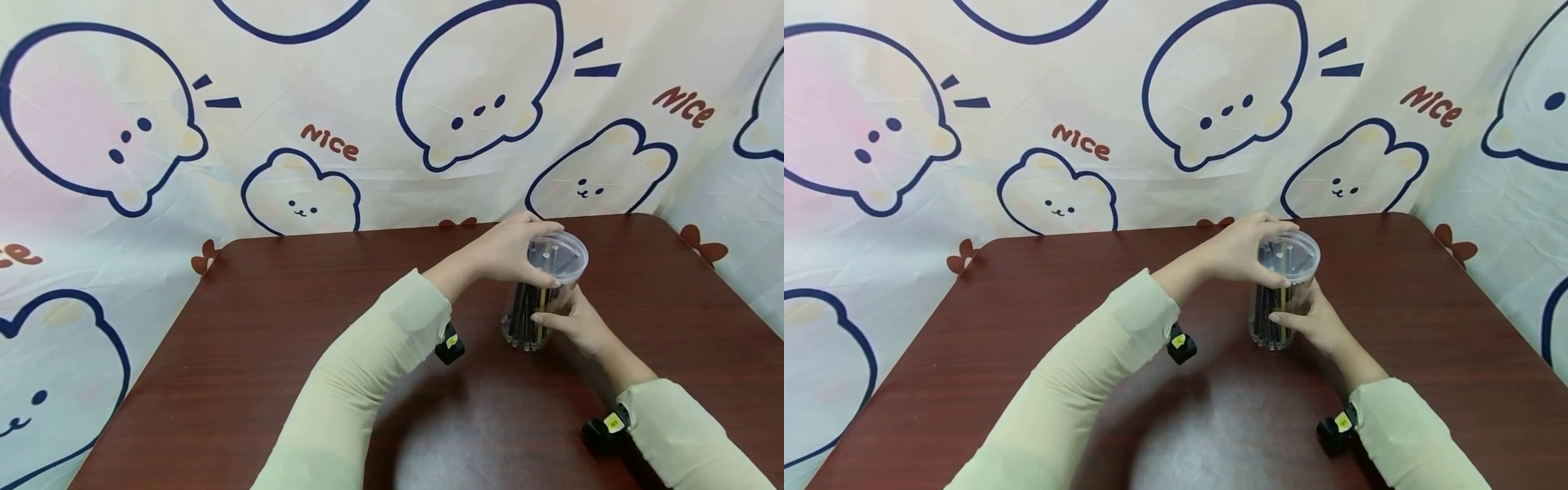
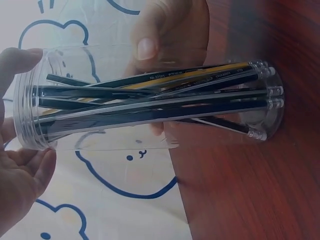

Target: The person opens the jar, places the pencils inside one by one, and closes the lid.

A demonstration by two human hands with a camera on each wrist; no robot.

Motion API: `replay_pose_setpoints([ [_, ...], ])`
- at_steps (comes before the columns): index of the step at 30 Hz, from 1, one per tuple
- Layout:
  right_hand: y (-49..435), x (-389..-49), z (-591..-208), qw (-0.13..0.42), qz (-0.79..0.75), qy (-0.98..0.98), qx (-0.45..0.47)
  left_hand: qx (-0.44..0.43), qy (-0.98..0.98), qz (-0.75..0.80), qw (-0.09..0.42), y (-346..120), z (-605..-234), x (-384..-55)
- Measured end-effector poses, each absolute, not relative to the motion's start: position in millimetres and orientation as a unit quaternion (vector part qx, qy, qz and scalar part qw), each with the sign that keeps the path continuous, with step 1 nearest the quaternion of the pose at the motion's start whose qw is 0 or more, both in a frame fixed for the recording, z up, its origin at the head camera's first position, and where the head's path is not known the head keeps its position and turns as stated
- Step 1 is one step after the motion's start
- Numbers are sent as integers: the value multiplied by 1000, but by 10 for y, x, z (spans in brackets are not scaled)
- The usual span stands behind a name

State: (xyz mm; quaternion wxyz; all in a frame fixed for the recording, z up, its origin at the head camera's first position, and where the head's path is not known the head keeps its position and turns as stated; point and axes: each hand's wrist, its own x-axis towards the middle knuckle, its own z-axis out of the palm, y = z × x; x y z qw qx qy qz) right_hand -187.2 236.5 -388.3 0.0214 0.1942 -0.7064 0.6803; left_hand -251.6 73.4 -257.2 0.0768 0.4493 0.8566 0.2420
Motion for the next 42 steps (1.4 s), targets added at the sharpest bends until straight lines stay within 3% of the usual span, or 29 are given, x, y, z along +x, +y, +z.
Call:
replay_pose_setpoints([
  [15,2365,-1860,-3895,13,679,-705,203,428,869,238,70,752,-2572,-2477],
  [23,2368,-1856,-3900,8,684,-700,205,416,866,263,92,760,-2608,-2488],
  [28,2373,-1867,-3891,15,675,-709,202,438,845,281,121,739,-2613,-2557],
  [36,2379,-1871,-3905,14,673,-712,203,460,811,297,209,701,-2571,-2616],
  [42,2385,-1882,-3894,22,669,-716,198,429,837,300,158,761,-2583,-2560],
])
